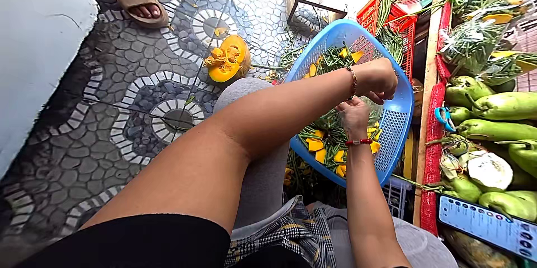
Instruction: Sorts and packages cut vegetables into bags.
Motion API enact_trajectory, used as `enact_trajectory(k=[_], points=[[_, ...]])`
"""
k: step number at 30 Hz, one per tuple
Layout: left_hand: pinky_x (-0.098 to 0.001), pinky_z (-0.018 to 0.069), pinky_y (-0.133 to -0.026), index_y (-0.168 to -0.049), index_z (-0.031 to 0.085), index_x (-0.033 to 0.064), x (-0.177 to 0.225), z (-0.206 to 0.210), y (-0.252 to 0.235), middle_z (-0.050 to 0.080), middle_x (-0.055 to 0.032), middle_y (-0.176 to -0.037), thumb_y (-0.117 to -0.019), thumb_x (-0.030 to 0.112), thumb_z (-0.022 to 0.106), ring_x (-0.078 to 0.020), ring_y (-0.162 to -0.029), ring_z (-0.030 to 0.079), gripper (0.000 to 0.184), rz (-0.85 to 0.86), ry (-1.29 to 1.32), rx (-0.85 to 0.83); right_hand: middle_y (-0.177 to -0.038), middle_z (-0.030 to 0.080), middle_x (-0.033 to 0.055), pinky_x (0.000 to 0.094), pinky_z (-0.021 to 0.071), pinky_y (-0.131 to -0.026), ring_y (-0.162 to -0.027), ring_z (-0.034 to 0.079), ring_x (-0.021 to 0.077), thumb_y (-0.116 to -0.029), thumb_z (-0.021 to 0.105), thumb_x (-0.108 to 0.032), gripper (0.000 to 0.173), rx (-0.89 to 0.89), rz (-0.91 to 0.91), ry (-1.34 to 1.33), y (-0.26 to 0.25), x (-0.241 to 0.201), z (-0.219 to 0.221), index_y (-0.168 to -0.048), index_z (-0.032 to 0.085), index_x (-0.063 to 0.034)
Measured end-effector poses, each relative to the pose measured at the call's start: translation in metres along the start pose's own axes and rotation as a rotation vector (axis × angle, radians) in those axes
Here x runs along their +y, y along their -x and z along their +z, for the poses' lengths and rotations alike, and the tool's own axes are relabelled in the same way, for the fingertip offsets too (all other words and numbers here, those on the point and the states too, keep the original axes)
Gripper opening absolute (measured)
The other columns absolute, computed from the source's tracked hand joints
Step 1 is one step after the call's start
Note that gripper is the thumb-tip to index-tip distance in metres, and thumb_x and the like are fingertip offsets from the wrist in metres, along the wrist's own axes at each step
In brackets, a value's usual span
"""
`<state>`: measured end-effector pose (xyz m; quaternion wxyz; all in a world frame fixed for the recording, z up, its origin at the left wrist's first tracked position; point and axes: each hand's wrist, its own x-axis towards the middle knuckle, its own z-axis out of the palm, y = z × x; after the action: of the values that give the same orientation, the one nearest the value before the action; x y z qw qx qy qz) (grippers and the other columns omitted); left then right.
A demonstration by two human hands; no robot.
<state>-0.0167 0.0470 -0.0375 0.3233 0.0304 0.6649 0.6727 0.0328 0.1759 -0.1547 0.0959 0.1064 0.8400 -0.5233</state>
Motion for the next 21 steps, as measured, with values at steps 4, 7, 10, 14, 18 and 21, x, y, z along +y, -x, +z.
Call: enact_trajectory(k=[4,7,10,14,18,21], points=[[-0.0325,0.0590,-0.078,-0.146,0.047,0.0005,0.000,-0.005,0.000,0.065,-0.0177,-0.110,-0.0877,-0.011,0.066,-0.0191,-0.088,0.068,0.063,0.001,0.002,0.015,-0.088,0.066,0.0131,0.0432,0.0547,-0.069,-0.071,0.063,0.0216,-0.0963,0.072,-0.018,0.017,0.044,-0.134,0.305,0.010,-0.003,0.011,-0.098,0.067,-0.0022],[-0.0318,0.0589,-0.078,-0.146,0.046,-0.0012,0.001,-0.009,0.002,0.064,-0.0177,-0.108,-0.0882,-0.012,0.065,-0.0188,-0.087,0.067,0.062,0.018,0.019,0.024,-0.101,0.069,0.0136,0.0402,0.0567,-0.077,-0.080,0.066,0.0193,-0.0978,0.070,-0.018,0.023,-0.041,-0.094,0.292,0.003,-0.005,0.004,-0.114,0.068,-0.0027],[-0.0321,0.0591,-0.078,-0.147,0.045,-0.0021,0.001,-0.011,0.005,0.064,-0.0188,-0.110,-0.0889,-0.011,0.065,-0.0194,-0.088,0.068,0.062,0.025,0.025,0.023,-0.111,0.070,0.0118,0.0335,0.0572,-0.084,-0.089,0.069,0.0150,-0.1025,0.063,-0.012,0.023,-0.128,0.004,0.188,0.000,-0.013,-0.004,-0.124,0.068,-0.0038],[-0.0322,0.0590,-0.078,-0.149,0.044,-0.0005,0.003,-0.009,0.008,0.064,-0.0181,-0.109,-0.0908,-0.011,0.063,-0.0192,-0.088,0.068,0.062,0.015,0.012,0.019,-0.099,0.070,0.0054,0.0263,0.0589,-0.074,-0.077,0.067,0.0086,-0.0955,0.071,-0.006,0.018,-0.126,0.025,0.054,-0.004,-0.006,-0.005,-0.113,0.071,-0.0051],[-0.0309,0.0588,-0.076,-0.147,0.045,0.0000,0.001,-0.011,0.008,0.065,-0.0152,-0.104,-0.0886,-0.011,0.065,-0.0171,-0.085,0.067,0.062,0.006,-0.017,0.025,-0.087,0.071,0.0039,0.0228,0.0580,-0.067,-0.068,0.066,0.0054,-0.0930,0.073,-0.004,0.016,-0.179,0.004,0.072,-0.008,-0.010,0.010,-0.108,0.072,-0.0010],[-0.0309,0.0595,-0.075,-0.146,0.046,0.0002,-0.003,-0.013,0.006,0.065,-0.0156,-0.105,-0.0869,-0.012,0.066,-0.0174,-0.084,0.068,0.064,0.001,-0.039,0.026,-0.084,0.067,0.0055,0.0285,0.0507,-0.061,-0.063,0.056,0.0091,-0.0915,0.075,-0.009,0.014,-0.196,-0.036,0.248,-0.007,-0.015,0.019,-0.104,0.074,-0.0040]])
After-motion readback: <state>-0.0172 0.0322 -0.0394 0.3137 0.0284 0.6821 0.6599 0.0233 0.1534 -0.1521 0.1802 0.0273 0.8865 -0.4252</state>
